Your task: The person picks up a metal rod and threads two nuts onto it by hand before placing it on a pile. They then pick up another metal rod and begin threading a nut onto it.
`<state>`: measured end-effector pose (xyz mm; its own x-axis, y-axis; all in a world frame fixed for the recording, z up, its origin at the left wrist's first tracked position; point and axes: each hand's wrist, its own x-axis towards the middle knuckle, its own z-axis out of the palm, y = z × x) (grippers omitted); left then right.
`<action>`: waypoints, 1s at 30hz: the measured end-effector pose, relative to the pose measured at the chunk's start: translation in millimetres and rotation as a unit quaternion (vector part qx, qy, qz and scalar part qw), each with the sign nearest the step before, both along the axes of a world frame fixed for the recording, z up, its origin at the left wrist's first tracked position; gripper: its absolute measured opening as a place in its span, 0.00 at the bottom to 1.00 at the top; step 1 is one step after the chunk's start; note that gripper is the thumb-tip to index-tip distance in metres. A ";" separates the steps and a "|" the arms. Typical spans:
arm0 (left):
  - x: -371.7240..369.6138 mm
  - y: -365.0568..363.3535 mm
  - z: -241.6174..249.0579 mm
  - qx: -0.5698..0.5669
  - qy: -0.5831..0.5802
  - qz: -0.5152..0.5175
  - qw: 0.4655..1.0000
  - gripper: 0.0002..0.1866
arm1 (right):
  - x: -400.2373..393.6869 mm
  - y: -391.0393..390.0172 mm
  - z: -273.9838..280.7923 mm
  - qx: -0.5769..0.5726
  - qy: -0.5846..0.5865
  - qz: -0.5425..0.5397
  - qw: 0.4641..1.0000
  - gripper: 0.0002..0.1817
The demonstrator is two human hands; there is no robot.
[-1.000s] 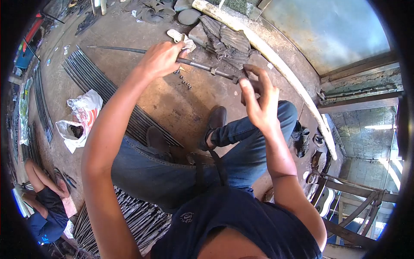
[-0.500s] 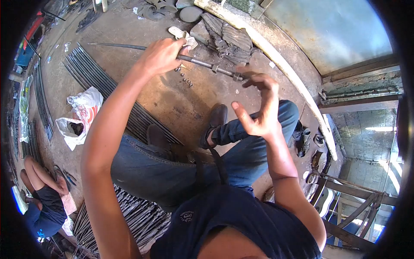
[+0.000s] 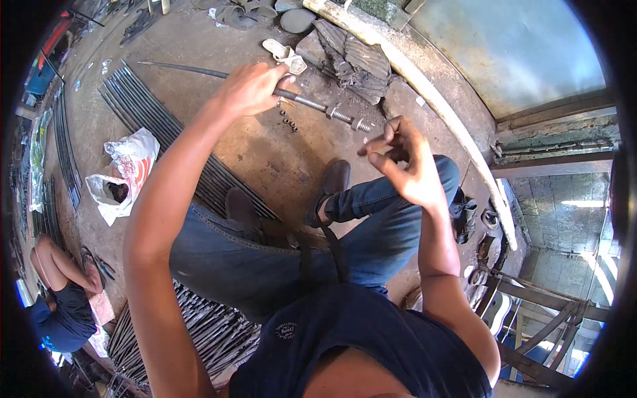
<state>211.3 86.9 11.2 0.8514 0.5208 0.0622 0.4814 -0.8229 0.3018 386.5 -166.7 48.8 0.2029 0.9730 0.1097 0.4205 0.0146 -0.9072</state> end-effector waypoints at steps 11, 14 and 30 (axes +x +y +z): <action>-2.5 8.9 -1.1 0.036 -0.067 0.002 0.997 0.18 | -1.0 1.7 -2.0 -0.201 0.041 0.108 0.973 0.25; -5.3 10.3 0.8 0.041 -0.066 -0.014 0.997 0.18 | -1.5 3.2 -11.2 0.013 -0.028 0.020 0.999 0.25; -2.8 4.5 4.5 0.036 -0.058 -0.001 0.998 0.18 | 0.2 11.3 2.8 0.089 0.207 0.061 0.972 0.26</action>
<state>208.5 91.4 15.6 0.8375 0.5097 0.1967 0.4449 -0.8453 0.2959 386.7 -155.4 51.6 0.1506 0.9657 0.2115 0.0056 0.2131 -0.9770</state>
